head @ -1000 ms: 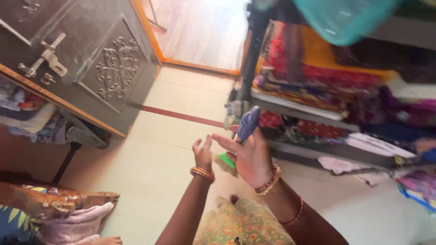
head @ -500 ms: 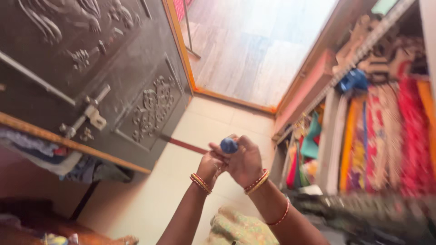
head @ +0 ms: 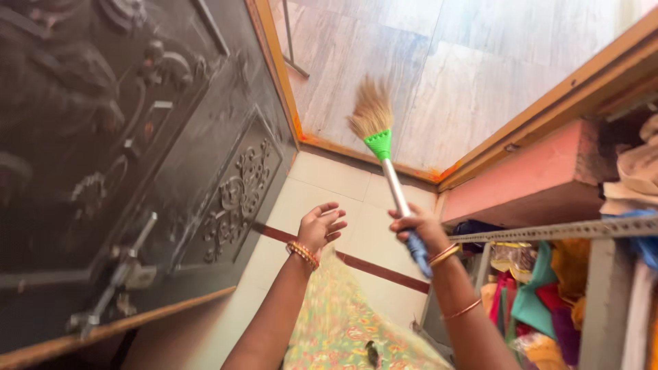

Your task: The person sweeps a tiled balcony floor with a broom, moving a cot and shifting shoes to ensure all areas are reached.

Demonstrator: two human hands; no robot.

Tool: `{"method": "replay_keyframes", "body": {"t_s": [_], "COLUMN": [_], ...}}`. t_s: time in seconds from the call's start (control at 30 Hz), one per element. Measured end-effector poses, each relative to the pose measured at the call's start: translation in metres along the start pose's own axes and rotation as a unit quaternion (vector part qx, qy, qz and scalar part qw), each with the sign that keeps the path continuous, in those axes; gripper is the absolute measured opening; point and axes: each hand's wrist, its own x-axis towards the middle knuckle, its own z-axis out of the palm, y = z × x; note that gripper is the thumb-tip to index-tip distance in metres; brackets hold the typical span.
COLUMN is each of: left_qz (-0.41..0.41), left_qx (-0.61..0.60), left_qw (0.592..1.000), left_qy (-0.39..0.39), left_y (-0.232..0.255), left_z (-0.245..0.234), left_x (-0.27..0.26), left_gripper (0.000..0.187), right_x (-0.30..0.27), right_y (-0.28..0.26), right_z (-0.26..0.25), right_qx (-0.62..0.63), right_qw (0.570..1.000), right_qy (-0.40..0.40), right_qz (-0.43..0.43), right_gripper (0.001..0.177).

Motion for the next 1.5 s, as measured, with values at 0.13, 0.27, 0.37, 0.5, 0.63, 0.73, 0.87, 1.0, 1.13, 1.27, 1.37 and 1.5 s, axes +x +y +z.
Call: {"method": "replay_keyframes", "body": {"t_s": [0.13,0.27,0.37,0.5,0.63,0.73,0.87,1.0,1.13,1.27,1.37,1.5], "left_qz": [-0.024,-0.048,-0.128,-0.144,-0.159,-0.131,-0.113,-0.113,-0.131,-0.128,-0.119,-0.108], "left_qx": [-0.016,0.004,0.008,0.01,-0.068,-0.063,-0.091,-0.019,-0.009,-0.107,-0.129,-0.153], "left_qw": [0.998,0.998,0.991,0.99,0.985,0.989,0.987,0.986,0.986,0.986,0.983,0.982], "left_qy": [-0.053,-0.043,-0.022,0.002,0.017,-0.034,-0.063,-0.122,-0.101,0.018,0.051,0.029], "left_y": [0.032,0.052,0.066,0.078,0.087,0.1,0.101,0.098,0.084,0.071,0.074,0.07], "left_z": [0.005,0.037,0.063,0.087,0.097,0.099,0.105,0.127,0.144,0.133,0.116,0.097], "left_x": [0.082,0.142,0.174,0.211,0.217,0.231,0.24,0.24,0.241,0.245,0.255,0.26], "left_gripper": [0.033,0.056,0.075,0.086,0.091,0.09,0.084,0.066,0.061,0.065,0.068,0.07], "right_x": [0.062,0.108,0.141,0.231,0.311,0.341,0.358,0.345,0.322,0.299,0.293,0.292], "right_y": [-0.022,-0.043,-0.067,-0.073,-0.046,-0.06,-0.128,-0.185,-0.18,-0.139,-0.103,-0.062], "right_z": [-0.002,0.069,0.083,0.028,-0.083,-0.165,-0.21,-0.143,-0.061,-0.031,-0.038,-0.088], "right_qx": [-0.01,-0.074,-0.077,-0.081,-0.11,-0.05,-0.128,-0.329,-0.408,-0.307,-0.209,-0.197], "right_qw": [0.998,0.992,0.992,0.984,0.95,0.958,0.968,0.929,0.896,0.948,0.974,0.961], "right_qy": [0.045,0.093,0.062,-0.014,-0.071,-0.036,0.056,0.144,0.17,0.076,-0.011,0.02], "right_qz": [0.032,0.043,0.081,0.156,0.283,0.28,0.208,0.092,0.032,0.042,0.083,0.195], "right_gripper": [0.057,0.063,0.064,0.049,0.022,0.017,0.023,0.046,0.051,0.077,0.074,0.068]}}
